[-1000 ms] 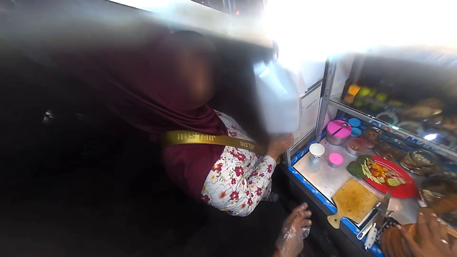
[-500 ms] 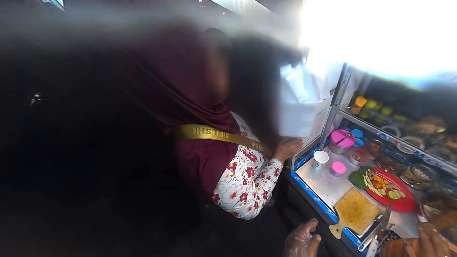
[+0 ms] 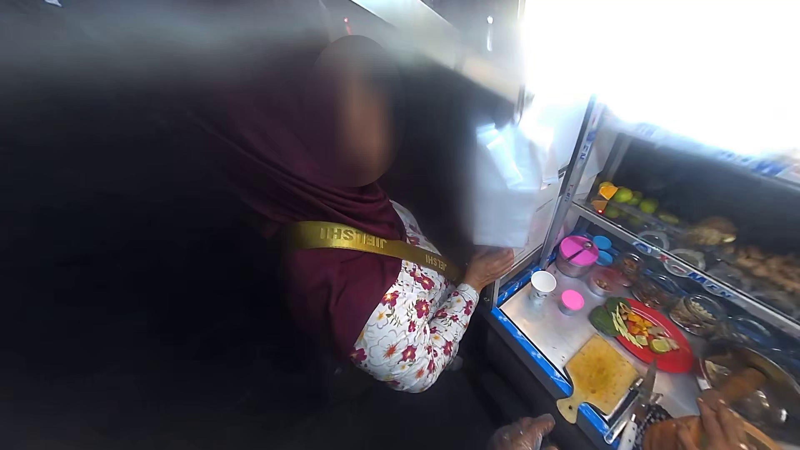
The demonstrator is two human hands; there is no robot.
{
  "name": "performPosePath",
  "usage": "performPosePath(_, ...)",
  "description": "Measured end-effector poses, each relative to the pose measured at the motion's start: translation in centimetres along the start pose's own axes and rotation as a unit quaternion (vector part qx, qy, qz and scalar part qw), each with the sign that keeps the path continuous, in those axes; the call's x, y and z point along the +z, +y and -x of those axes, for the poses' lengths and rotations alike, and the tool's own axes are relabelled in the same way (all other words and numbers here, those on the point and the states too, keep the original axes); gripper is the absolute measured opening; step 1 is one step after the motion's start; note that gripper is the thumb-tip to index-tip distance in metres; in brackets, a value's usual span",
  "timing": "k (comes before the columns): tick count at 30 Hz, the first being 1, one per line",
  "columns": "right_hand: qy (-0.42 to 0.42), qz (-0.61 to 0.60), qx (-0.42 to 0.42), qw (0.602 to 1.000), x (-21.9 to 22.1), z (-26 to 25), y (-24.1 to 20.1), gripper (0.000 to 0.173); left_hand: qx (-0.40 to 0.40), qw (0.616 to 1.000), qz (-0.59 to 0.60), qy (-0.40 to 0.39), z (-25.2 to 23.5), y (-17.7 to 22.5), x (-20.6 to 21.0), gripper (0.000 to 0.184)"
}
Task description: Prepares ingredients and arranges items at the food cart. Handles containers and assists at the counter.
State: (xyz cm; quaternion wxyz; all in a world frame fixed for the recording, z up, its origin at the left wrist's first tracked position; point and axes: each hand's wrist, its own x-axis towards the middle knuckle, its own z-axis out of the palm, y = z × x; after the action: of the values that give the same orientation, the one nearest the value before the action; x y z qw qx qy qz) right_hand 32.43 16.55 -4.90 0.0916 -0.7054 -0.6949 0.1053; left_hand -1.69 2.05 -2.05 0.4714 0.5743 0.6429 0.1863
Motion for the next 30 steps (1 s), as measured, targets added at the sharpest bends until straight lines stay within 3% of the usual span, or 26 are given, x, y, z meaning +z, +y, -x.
performPosePath(30, 0.029, -0.008, 0.006, 1.0, 1.1, -0.1, -0.2, 0.068, 0.005, 1.0, -0.014, -0.025, -0.2, 0.1, 0.1, 0.049)
